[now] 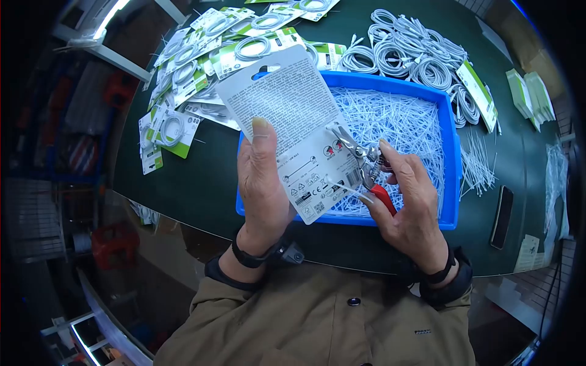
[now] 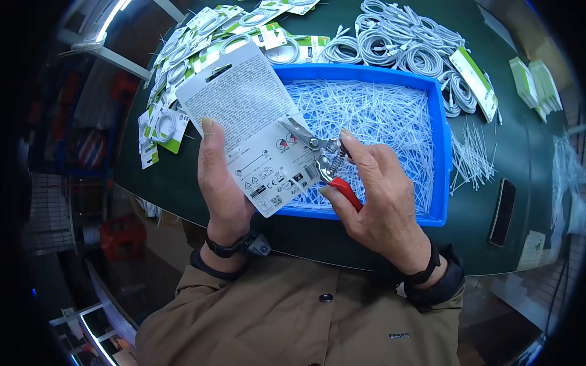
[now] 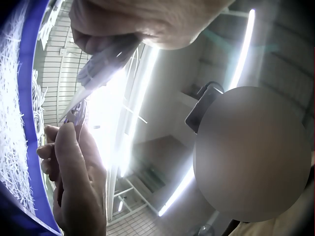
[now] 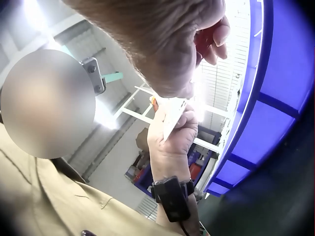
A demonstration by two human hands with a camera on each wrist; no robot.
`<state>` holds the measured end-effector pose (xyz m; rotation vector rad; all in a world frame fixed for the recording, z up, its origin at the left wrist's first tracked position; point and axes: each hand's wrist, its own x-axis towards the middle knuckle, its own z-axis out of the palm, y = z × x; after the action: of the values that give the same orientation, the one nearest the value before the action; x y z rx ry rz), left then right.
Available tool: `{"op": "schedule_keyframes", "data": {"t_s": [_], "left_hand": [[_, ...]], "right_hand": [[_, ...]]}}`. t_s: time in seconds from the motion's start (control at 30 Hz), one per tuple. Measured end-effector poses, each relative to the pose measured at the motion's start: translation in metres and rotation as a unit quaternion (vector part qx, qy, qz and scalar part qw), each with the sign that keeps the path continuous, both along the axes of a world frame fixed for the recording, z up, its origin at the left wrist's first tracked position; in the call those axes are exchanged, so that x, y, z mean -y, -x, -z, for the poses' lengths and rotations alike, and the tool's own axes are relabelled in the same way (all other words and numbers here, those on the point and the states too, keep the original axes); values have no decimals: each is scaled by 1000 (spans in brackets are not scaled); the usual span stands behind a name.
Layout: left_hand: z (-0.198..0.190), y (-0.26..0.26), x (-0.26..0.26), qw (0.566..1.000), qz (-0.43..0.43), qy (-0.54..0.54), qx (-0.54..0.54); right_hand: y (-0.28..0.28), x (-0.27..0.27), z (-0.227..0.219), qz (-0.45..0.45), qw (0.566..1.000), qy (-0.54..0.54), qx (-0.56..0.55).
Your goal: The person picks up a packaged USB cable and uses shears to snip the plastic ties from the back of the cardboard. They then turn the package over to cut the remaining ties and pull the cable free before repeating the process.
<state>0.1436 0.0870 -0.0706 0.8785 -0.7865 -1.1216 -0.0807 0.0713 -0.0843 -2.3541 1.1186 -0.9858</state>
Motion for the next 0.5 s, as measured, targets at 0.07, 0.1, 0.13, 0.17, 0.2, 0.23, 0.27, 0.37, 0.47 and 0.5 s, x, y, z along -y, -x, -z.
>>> {"op": "schedule_keyframes", "data": {"t_s": [0.07,0.1,0.13,0.17,0.2,0.23,0.27,0.37,0.47,0.5], "left_hand": [[1,1,-2,1000,12,15,7],[0,2,-3,1000,12,11,12],[-1,4,-4,1000,13,7,17],[-2,7,-5,1000,14,2,21],[0,9,-5,1000,9,7,26],[5,11,-5,999,3,11,30],[8,13,-5,999,-2,15,35],[10,18,-7,999,-21,14,37],[12,23,-9,999,-34,33,17],[12,25,-11,999,-33,31,13]], "right_hand": [[0,-2,2,5,1000,17,-6],[0,-3,2,8,1000,25,-8],[-1,-4,3,12,999,32,-10],[-1,-5,4,16,999,50,-13],[-2,-4,4,20,997,68,-17],[-2,-4,5,24,996,86,-21],[-2,-6,5,30,995,94,-31],[-5,-12,5,44,992,110,-49],[-7,-19,5,50,992,102,-46],[-7,-21,5,52,993,99,-49]]}}
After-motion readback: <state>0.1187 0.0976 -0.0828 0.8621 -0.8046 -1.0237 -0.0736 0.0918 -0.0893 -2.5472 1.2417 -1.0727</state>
